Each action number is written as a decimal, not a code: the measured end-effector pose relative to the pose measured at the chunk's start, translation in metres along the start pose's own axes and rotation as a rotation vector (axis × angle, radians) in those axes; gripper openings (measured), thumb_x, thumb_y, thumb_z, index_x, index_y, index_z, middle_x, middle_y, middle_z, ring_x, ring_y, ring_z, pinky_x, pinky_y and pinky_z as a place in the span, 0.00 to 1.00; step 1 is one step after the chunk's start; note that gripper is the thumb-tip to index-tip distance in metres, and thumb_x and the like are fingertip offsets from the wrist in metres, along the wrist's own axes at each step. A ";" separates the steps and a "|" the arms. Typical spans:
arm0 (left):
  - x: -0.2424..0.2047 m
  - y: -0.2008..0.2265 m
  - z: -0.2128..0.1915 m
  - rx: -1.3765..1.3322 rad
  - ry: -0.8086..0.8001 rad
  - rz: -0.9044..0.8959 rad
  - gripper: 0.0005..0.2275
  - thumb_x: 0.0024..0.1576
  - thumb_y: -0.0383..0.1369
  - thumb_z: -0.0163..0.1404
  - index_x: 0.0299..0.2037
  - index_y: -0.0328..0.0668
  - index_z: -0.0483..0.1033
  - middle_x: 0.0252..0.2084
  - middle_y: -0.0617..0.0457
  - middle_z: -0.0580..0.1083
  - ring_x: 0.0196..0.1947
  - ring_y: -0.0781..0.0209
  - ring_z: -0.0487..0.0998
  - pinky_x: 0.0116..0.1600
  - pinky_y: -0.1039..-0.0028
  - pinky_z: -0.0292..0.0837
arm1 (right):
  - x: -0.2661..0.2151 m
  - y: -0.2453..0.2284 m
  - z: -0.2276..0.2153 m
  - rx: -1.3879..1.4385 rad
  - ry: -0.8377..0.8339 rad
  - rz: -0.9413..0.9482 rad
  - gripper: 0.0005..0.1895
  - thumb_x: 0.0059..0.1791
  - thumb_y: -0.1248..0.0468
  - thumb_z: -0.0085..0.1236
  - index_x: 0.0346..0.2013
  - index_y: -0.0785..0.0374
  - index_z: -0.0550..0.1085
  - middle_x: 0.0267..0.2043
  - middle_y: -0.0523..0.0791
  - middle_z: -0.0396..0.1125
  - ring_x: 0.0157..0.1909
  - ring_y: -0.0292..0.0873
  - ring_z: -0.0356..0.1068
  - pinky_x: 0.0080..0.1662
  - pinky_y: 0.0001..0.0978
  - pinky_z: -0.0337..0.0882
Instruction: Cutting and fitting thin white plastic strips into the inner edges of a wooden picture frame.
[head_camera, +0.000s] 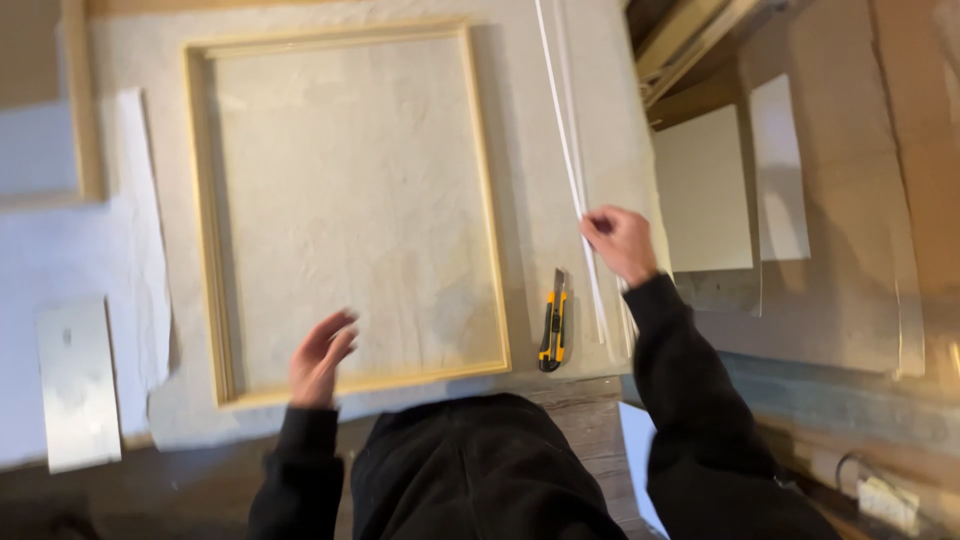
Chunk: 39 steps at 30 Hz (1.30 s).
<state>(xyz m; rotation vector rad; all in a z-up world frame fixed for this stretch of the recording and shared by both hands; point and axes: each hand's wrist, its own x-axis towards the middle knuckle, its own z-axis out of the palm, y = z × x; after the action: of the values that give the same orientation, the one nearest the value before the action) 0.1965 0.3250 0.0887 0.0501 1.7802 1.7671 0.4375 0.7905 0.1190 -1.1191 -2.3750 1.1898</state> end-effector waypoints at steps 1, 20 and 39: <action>-0.004 0.015 0.027 -0.027 -0.040 -0.040 0.20 0.62 0.28 0.58 0.65 0.34 0.76 0.59 0.42 0.80 0.52 0.56 0.82 0.54 0.69 0.78 | -0.021 -0.012 -0.005 0.080 -0.051 0.008 0.09 0.53 0.63 0.66 0.42 0.67 0.83 0.37 0.53 0.78 0.36 0.44 0.77 0.43 0.36 0.78; -0.094 0.047 0.056 -0.666 -0.138 -0.186 0.18 0.72 0.40 0.42 0.61 0.31 0.74 0.56 0.34 0.80 0.51 0.48 0.86 0.53 0.64 0.87 | -0.167 -0.125 -0.055 -0.153 -0.828 0.255 0.11 0.47 0.68 0.68 0.41 0.69 0.88 0.35 0.45 0.85 0.32 0.41 0.75 0.36 0.32 0.75; -0.125 0.034 0.023 -0.805 0.050 -0.312 0.17 0.71 0.38 0.45 0.58 0.29 0.74 0.57 0.35 0.79 0.53 0.46 0.84 0.54 0.64 0.85 | -0.167 -0.151 -0.060 -0.344 -0.717 0.048 0.17 0.48 0.71 0.66 0.51 0.61 0.88 0.33 0.46 0.86 0.25 0.41 0.75 0.26 0.31 0.69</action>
<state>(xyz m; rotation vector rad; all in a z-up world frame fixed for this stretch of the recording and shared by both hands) 0.2942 0.2935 0.1710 -0.5685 0.9261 2.1102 0.5020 0.6462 0.2902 -0.9439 -3.2047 1.4120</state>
